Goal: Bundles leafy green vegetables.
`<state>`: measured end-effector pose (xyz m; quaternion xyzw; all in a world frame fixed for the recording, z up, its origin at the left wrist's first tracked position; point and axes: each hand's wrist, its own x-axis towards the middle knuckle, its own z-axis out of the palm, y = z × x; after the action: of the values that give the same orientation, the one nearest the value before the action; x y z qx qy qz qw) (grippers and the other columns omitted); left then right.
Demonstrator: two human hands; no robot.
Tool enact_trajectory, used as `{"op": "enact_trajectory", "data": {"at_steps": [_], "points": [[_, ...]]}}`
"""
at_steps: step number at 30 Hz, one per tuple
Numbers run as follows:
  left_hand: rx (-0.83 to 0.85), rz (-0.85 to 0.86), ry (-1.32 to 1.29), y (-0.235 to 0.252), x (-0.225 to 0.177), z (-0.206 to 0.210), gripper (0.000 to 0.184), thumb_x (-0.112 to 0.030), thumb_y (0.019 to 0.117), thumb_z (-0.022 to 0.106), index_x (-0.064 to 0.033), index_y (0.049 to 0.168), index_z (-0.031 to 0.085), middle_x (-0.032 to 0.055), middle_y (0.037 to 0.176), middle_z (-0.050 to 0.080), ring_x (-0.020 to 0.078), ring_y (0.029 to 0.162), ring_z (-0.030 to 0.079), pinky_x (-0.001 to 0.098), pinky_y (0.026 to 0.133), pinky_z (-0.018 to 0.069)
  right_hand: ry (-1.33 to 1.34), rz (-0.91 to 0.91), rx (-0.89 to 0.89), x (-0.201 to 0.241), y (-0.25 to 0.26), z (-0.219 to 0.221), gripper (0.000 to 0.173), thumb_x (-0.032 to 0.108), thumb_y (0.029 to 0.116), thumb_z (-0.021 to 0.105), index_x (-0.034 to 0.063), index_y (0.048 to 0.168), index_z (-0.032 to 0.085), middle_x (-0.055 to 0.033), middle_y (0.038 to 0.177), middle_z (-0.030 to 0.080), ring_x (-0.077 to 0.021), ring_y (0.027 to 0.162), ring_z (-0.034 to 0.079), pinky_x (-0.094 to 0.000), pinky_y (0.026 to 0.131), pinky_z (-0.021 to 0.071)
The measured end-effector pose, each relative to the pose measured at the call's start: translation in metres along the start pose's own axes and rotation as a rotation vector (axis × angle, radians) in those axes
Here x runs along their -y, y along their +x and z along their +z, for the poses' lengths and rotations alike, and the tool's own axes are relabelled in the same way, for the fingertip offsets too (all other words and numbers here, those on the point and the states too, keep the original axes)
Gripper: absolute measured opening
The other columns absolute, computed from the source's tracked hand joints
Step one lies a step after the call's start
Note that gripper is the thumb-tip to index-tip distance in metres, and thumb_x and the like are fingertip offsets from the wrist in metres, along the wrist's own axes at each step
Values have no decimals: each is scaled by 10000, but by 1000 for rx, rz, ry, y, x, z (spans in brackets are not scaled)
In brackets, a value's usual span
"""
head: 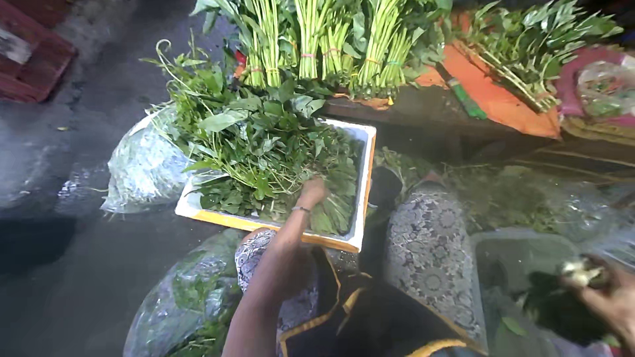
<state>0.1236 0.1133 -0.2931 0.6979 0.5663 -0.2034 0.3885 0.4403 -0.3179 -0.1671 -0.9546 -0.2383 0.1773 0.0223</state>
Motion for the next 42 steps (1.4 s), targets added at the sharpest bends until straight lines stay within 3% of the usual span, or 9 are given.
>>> {"op": "enact_trajectory", "data": {"at_steps": [7, 11, 14, 18, 28, 33, 36, 40, 42], "points": [[46, 107, -197, 1, 1, -6, 525, -245, 909, 765, 0, 1326, 560, 269, 1181, 638, 376, 977, 677, 534, 844, 566, 236, 375, 357, -75, 13, 132, 373, 154, 974, 670, -36, 1293, 634, -274, 1173, 680, -390, 1064, 666, -585, 945, 513], [22, 149, -156, -3, 6, -17, 409, -265, 917, 747, 43, 1157, 626, 261, 1025, 664, 372, 882, 664, 557, 807, 540, 409, 489, 262, -71, 16, 130, 575, 402, 980, 682, -38, 1330, 561, -246, 1046, 636, -314, 831, 614, -530, 735, 522], [-49, 221, -304, -25, 16, -53, 436, -309, 1001, 653, -116, 1377, 545, 189, 978, 670, 239, 645, 617, 425, 633, 544, 268, 291, 86, -53, 32, 82, 891, 431, 926, 754, -10, 1576, 333, -400, 1401, 509, -576, 1247, 537, -745, 1026, 403], [-115, 328, -690, -41, 43, -86, 242, -279, 1053, 569, -148, 1216, 691, 43, 847, 682, 64, 507, 509, 213, 453, 425, 325, -229, -418, 49, 41, 7, 633, 361, 1018, 586, -64, 1472, 469, -384, 1357, 547, -546, 1205, 573, -663, 1032, 439], [-46, 915, -974, -52, 55, -96, 537, -33, 804, 677, -35, 1337, 613, 34, 1184, 710, 105, 1017, 689, 289, 922, 572, 912, -1057, -275, 343, 13, 28, 266, -64, 959, 524, -48, 1159, 700, -157, 1094, 714, -190, 939, 722, -366, 862, 615], [-18, 1073, -995, -52, 63, -94, 378, -36, 781, 690, -145, 1136, 757, -18, 1154, 735, 92, 1008, 695, 287, 900, 585, 1079, -980, 244, 377, 15, 46, 328, 5, 993, 536, -34, 1311, 606, -167, 1251, 673, -204, 1108, 680, -364, 970, 565], [31, 1140, -1034, -49, 55, -87, 363, -126, 761, 787, -195, 1117, 779, -30, 1204, 722, 84, 1031, 683, 278, 882, 585, 791, -992, 497, 383, 14, 56, 1014, 250, 816, 842, 80, 1617, 245, -195, 1470, 542, -286, 1325, 558, -467, 1103, 468], [101, 1113, -1194, -49, 38, -72, 714, -314, 696, 920, -169, 1334, 633, 37, 1339, 669, 157, 1115, 683, 322, 900, 591, 813, -969, 354, 368, 7, 62, 855, 129, 803, 845, 91, 1532, 400, -202, 1227, 678, -289, 1045, 701, -487, 917, 585], [51, 1013, -1147, -44, 38, -69, 490, -201, 790, 816, -164, 1253, 660, 34, 1278, 689, 162, 1075, 689, 325, 875, 592, 949, -914, 186, 338, 5, 40, 773, 114, 836, 817, 97, 1506, 433, -156, 1250, 666, -227, 1024, 697, -421, 867, 609]]}}
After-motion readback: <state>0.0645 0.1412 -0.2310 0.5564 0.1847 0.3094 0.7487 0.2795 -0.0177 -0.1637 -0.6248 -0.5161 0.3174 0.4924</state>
